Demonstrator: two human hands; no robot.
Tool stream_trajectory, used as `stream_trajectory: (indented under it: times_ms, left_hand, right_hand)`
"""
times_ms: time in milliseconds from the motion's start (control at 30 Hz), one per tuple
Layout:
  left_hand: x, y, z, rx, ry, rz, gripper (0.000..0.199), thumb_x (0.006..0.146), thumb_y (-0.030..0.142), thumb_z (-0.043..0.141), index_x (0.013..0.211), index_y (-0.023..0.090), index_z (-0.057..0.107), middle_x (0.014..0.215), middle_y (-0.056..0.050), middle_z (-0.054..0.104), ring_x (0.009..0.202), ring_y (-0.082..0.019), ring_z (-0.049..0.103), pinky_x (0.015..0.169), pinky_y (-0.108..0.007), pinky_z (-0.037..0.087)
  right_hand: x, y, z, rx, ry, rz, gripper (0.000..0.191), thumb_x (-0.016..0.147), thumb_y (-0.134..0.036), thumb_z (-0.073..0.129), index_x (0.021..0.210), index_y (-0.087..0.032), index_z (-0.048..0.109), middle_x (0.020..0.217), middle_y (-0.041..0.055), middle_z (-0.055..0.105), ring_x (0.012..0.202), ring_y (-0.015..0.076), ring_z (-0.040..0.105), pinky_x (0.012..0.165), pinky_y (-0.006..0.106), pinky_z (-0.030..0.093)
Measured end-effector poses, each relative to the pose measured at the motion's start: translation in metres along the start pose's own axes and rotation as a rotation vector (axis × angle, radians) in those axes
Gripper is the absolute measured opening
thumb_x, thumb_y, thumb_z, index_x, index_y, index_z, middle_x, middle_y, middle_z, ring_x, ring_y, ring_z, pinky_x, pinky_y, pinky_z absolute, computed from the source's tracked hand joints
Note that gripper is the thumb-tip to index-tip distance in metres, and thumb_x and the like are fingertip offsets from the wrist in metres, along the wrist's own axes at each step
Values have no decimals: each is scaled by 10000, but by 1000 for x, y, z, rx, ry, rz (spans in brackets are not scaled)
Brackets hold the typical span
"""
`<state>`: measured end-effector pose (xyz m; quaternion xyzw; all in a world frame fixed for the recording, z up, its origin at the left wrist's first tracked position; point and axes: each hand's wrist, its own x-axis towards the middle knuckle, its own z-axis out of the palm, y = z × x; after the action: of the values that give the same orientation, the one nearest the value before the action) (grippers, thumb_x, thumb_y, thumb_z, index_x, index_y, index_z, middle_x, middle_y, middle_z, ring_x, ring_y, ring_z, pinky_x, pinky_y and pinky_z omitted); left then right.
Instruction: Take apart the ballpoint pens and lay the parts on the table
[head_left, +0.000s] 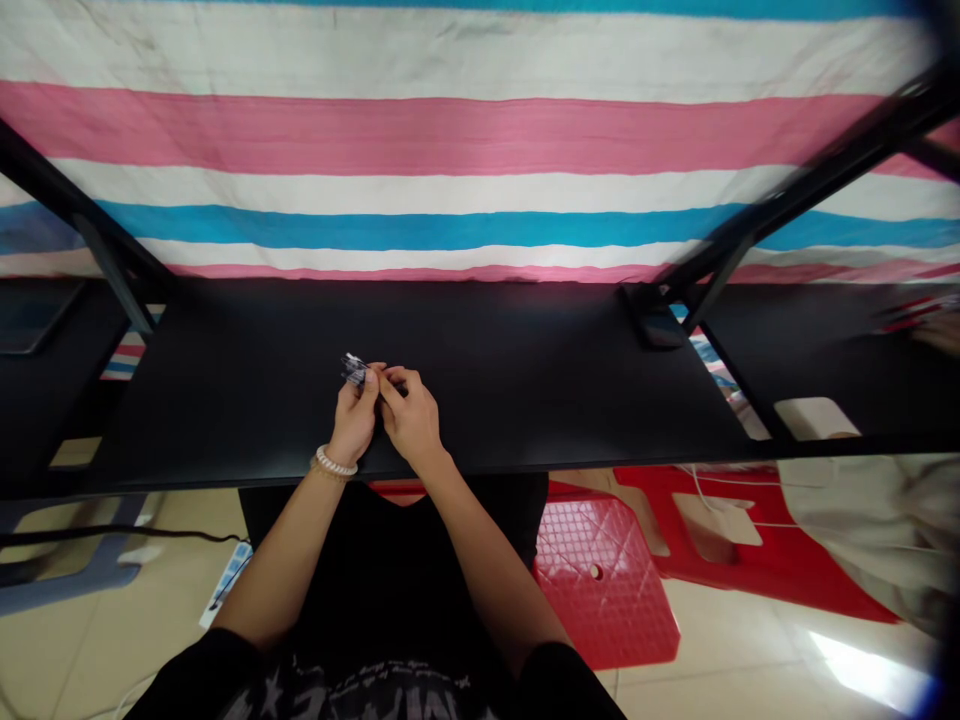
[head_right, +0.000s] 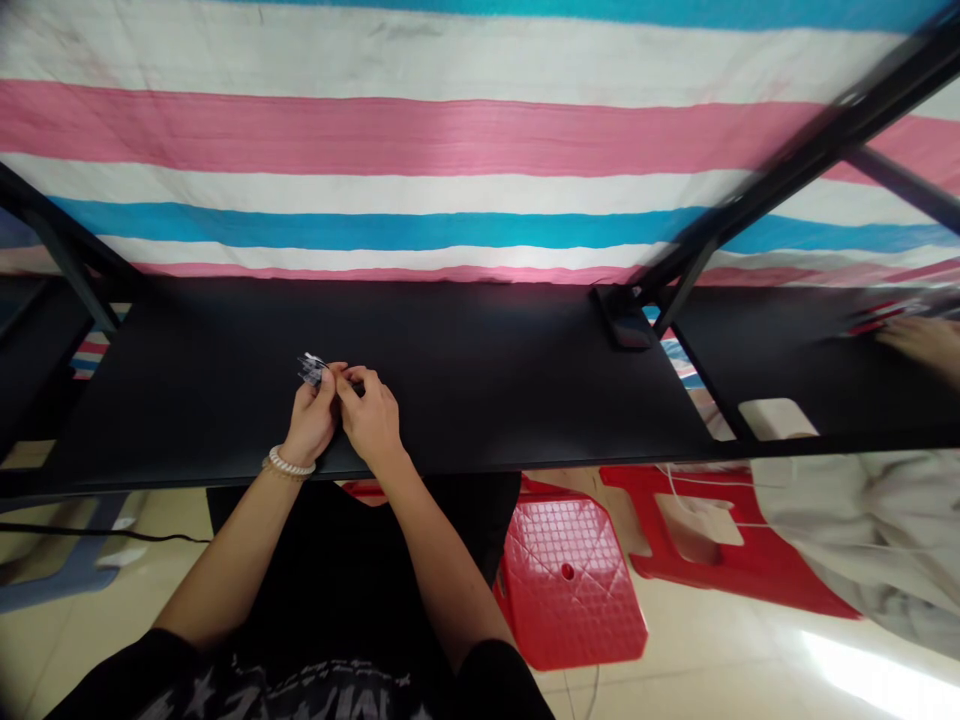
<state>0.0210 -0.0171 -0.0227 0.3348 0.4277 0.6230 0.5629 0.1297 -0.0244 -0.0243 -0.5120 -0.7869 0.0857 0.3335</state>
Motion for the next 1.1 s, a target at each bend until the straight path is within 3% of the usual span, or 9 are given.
stream_trajectory:
  times_ms: [200, 600, 833, 1100]
  left_hand:
    - [0, 6, 3, -72, -31, -42, 407, 863, 477, 733, 1113, 157, 705, 1123, -143, 765, 1161, -273, 697, 1120, -497, 460]
    - [-1, 9, 4, -86, 0, -98, 395, 830, 442, 769, 1084, 150, 690, 1114, -157, 770, 1202, -296, 678, 1109, -518, 459]
    - [0, 6, 3, -108, 23, -65, 337, 829, 389, 765, 1057, 170, 649, 1078, -134, 781, 1184, -288, 689, 1121, -536, 441]
    - [1, 4, 1, -111, 40, -68, 274, 851, 317, 725, 1063, 176, 623, 1184, -139, 754, 1135, -266, 711, 1110, -520, 454]
  right_hand:
    - [-2, 1, 1, -12, -25, -1, 436, 1011, -199, 505, 1440, -245, 573, 1246, 127, 614, 1065, 221, 620, 866, 324, 574]
    - [-2, -3, 1, -60, -87, 3, 413, 1004, -168, 498, 1398, -218, 614, 1353, 134, 630, 1114, 254, 639, 958, 387, 582]
    - [-1, -4, -1, -16, -61, -1, 408, 964, -169, 546, 1355, -79, 614, 1346, 184, 633, 1155, 272, 616, 1009, 394, 557]
    - [0, -6, -4, -10, -100, 18, 404, 928, -177, 571, 1328, -160, 630, 1334, 134, 648, 1075, 286, 610, 923, 421, 573]
